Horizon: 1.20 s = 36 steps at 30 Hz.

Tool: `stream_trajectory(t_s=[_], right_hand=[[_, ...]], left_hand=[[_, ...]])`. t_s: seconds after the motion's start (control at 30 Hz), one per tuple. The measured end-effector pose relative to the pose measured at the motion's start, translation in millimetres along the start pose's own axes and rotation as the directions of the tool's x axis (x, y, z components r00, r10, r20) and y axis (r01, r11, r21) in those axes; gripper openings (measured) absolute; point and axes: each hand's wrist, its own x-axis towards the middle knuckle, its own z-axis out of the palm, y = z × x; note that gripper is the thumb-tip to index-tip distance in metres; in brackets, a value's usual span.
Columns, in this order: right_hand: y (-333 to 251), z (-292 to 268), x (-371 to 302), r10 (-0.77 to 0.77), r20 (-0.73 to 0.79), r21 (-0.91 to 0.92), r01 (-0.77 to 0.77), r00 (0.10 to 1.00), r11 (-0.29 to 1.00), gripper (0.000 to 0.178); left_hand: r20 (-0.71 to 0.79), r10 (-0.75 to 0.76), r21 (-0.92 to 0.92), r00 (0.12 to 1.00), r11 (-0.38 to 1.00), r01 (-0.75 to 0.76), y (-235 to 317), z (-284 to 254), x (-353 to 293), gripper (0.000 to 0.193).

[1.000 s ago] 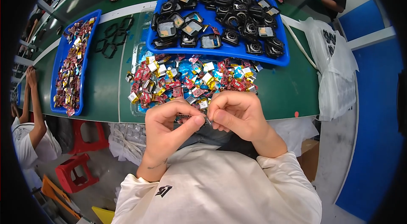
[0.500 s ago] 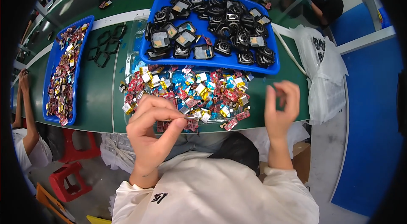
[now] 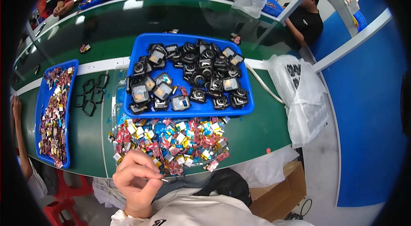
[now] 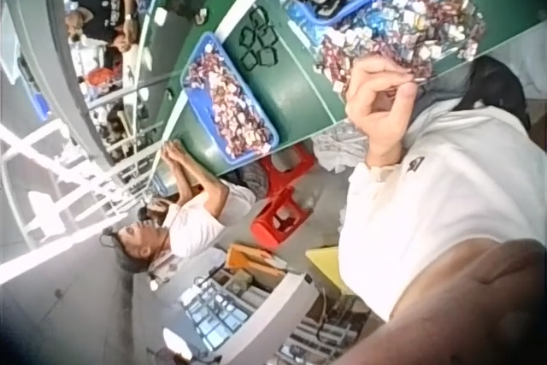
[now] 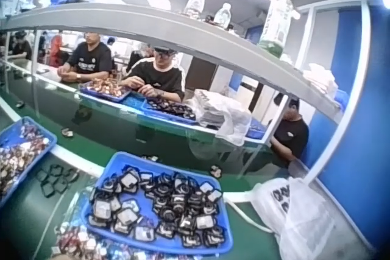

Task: Assembling small electronic components, specifically connecting colorful wires or batteries to a small screen housing at a factory assembly line.

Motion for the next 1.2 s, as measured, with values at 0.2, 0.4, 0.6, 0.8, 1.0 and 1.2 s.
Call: stream_trajectory(t_s=[0.2, 0.4, 0.6, 0.8, 1.0, 1.2], right_hand=[[-21, 15, 46, -0.087, 0.078, 0.025, 0.085, 0.993, 0.996, 0.017], [-35, 27, 63, -0.147, 0.188, 0.038, 0.143, 0.971, 0.989, 0.018], [-45, 32, 79, -0.193, 0.291, 0.035, 0.191, 0.937, 0.981, 0.019], [-54, 33, 88, -0.221, 0.387, 0.033, 0.226, 0.895, 0.974, 0.021], [-68, 37, 105, -0.277, 0.487, 0.047, 0.291, 0.828, 0.955, 0.022], [-74, 34, 118, -0.306, 0.575, 0.046, 0.343, 0.759, 0.938, 0.023]], left_hand=[[-0.004, -0.01, -0.013, 1.0, 1.0, 0.01, 2, -12, 0, 0.013], [0.008, -0.022, 0.012, 1.0, 1.0, 0.022, 4, -15, -2, 0.01], [0.014, -0.058, 0.009, 0.998, 0.998, 0.058, 2, -16, -1, 0.008], [0.052, -0.045, 0.034, 0.998, 0.998, 0.044, 2, -16, 1, 0.007], [0.1, -0.066, 0.009, 0.993, 0.998, 0.065, 8, -13, 4, 0.007], [0.159, -0.088, 0.015, 0.983, 0.996, 0.087, 6, -9, 5, 0.007]])
